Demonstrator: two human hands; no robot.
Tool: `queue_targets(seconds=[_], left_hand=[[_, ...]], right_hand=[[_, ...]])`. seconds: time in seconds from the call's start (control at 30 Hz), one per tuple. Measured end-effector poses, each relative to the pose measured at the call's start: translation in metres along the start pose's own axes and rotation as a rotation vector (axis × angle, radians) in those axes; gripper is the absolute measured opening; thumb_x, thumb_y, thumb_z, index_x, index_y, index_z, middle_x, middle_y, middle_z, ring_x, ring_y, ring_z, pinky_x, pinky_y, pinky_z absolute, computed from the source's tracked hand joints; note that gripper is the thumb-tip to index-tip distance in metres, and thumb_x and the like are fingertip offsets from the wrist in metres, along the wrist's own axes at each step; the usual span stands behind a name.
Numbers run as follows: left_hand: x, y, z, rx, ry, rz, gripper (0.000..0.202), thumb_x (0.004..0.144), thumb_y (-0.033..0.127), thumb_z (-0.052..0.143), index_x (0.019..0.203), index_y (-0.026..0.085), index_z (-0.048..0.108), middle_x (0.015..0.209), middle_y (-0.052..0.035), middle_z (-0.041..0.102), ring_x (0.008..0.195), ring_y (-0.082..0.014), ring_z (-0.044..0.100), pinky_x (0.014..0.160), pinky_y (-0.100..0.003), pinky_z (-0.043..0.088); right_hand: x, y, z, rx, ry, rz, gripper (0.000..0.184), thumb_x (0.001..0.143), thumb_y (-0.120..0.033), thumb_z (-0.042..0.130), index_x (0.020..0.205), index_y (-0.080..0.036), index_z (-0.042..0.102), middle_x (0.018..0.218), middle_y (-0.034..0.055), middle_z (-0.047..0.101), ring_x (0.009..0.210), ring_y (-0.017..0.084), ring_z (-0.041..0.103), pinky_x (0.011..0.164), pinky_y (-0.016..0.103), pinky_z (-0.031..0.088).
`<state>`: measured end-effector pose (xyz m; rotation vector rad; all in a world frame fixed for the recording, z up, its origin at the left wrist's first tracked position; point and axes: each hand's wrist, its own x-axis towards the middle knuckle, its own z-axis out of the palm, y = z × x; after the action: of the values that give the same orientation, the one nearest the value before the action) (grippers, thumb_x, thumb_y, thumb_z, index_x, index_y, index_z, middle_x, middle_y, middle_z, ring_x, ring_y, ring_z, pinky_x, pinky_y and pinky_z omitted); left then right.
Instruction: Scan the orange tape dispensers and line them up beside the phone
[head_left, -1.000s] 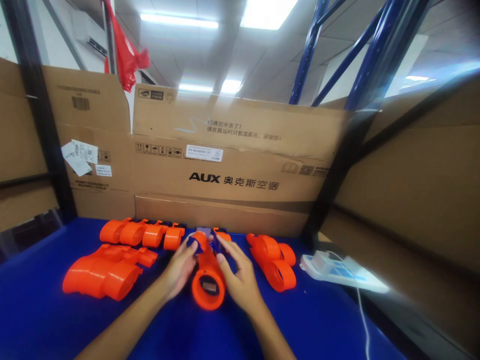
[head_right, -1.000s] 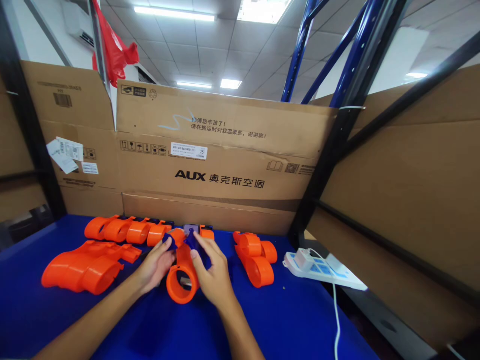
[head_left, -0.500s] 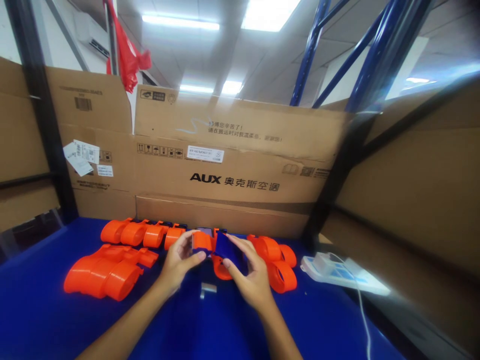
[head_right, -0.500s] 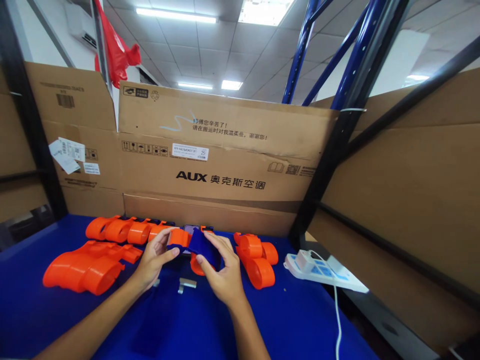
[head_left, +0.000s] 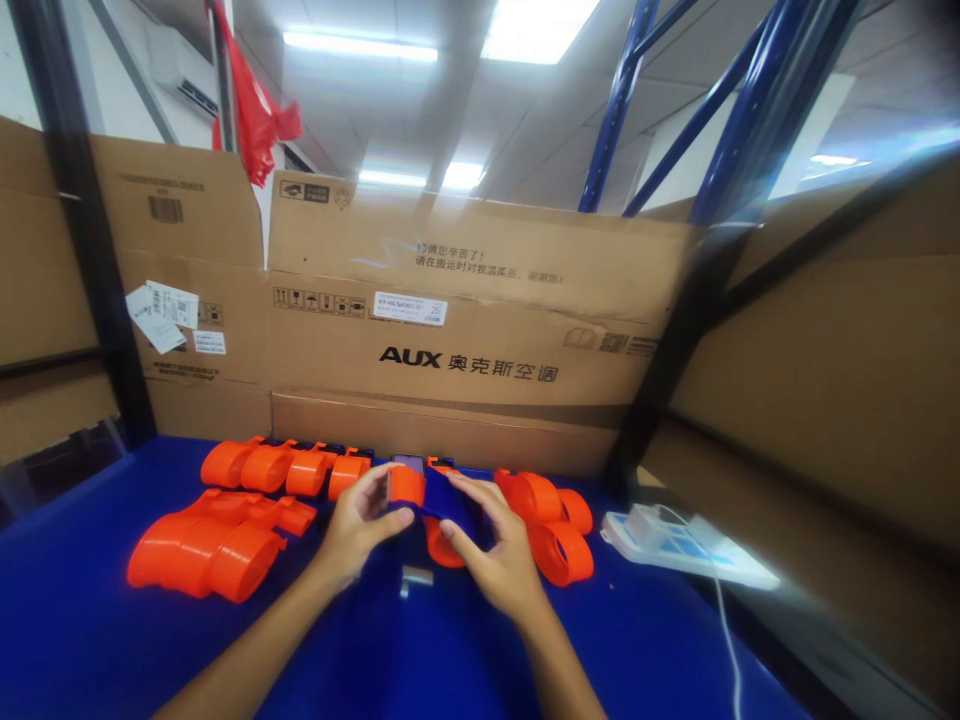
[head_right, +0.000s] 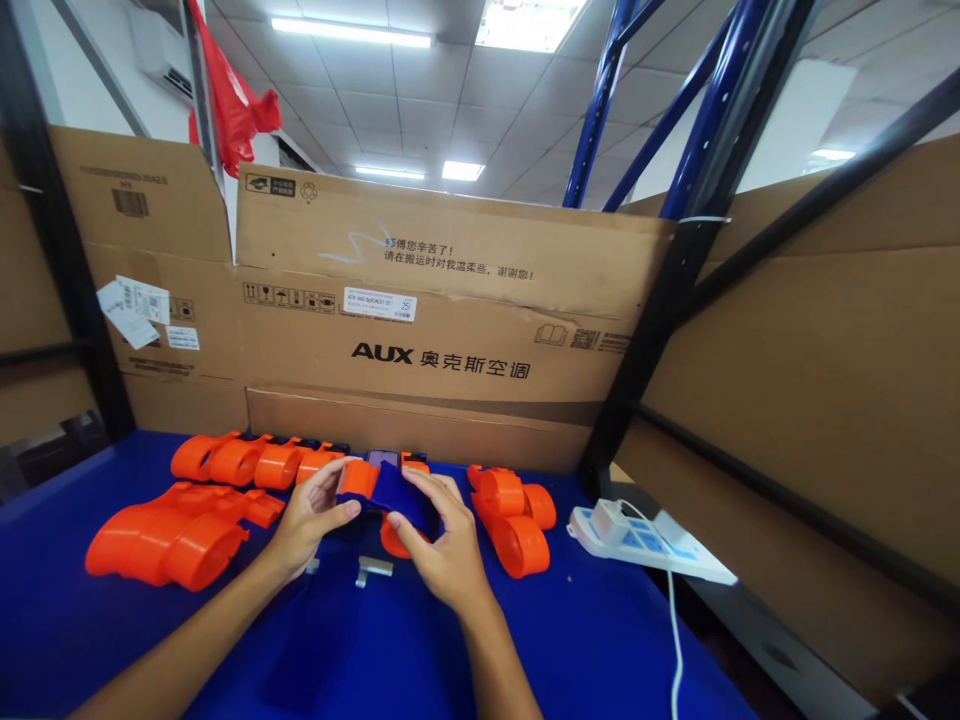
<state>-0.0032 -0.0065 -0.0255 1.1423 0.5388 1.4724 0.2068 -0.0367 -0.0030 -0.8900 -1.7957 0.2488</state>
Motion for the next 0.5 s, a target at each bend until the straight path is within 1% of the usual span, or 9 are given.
queue_targets(seconds=[0.17,0.23,0.33,0.37,0.43,0.5], left_hand=[[-0.004,0.008,-0.001,0.011,-0.143,0.003,0.068,0.064,0.015,0.087,0.127,0.023,0.064,0.134,-0.0128,0.064,0.132,-0.0359,0.051,0.113,-0.047,0.038],[-0.006,0.013,-0.001,-0.008,-0.186,-0.001,0.071,0.063,0.014,0.087,0.129,0.023,0.063,0.138,-0.0138,0.061,0.134,-0.0364,0.050,0.113,-0.047,0.037],[-0.011,0.023,0.001,-0.035,-0.240,0.012,0.071,0.064,0.017,0.088,0.129,0.024,0.063,0.146,-0.0148,0.054,0.138,-0.0367,0.044,0.115,-0.048,0.033],[-0.013,0.026,0.003,-0.039,-0.255,0.024,0.068,0.065,0.019,0.088,0.128,0.025,0.064,0.149,-0.0146,0.051,0.140,-0.0367,0.042,0.116,-0.048,0.031],[-0.016,0.028,0.008,0.004,-0.270,0.053,0.055,0.067,0.021,0.086,0.119,0.024,0.067,0.153,-0.0137,0.045,0.143,-0.0362,0.037,0.117,-0.048,0.028],[-0.018,0.025,0.013,0.085,-0.237,0.093,0.038,0.071,0.021,0.084,0.107,0.023,0.069,0.152,-0.0128,0.045,0.145,-0.0343,0.034,0.118,-0.046,0.024]], right_hand=[[-0.001,0.001,-0.005,-0.037,-0.026,-0.019,0.055,0.085,-0.033,0.072,0.137,-0.027,0.056,0.130,0.0104,0.064,0.119,0.029,0.062,0.102,0.048,0.050],[-0.002,0.002,-0.007,-0.085,-0.038,-0.041,0.058,0.082,-0.037,0.075,0.136,-0.026,0.057,0.125,0.0105,0.066,0.113,0.029,0.064,0.097,0.047,0.053],[-0.004,0.004,-0.008,-0.153,-0.080,-0.086,0.059,0.079,-0.040,0.078,0.133,-0.027,0.058,0.114,0.0089,0.068,0.099,0.026,0.066,0.086,0.041,0.057],[-0.004,0.005,-0.007,-0.187,-0.083,-0.110,0.059,0.079,-0.040,0.079,0.133,-0.027,0.059,0.111,0.0086,0.068,0.096,0.026,0.066,0.083,0.040,0.057],[-0.006,0.006,-0.005,-0.282,-0.050,-0.166,0.058,0.079,-0.041,0.079,0.132,-0.027,0.059,0.105,0.0088,0.068,0.091,0.026,0.064,0.081,0.042,0.056],[-0.007,0.008,-0.002,-0.388,0.000,-0.226,0.058,0.080,-0.042,0.078,0.133,-0.026,0.059,0.099,0.0094,0.067,0.088,0.027,0.062,0.079,0.044,0.054]])
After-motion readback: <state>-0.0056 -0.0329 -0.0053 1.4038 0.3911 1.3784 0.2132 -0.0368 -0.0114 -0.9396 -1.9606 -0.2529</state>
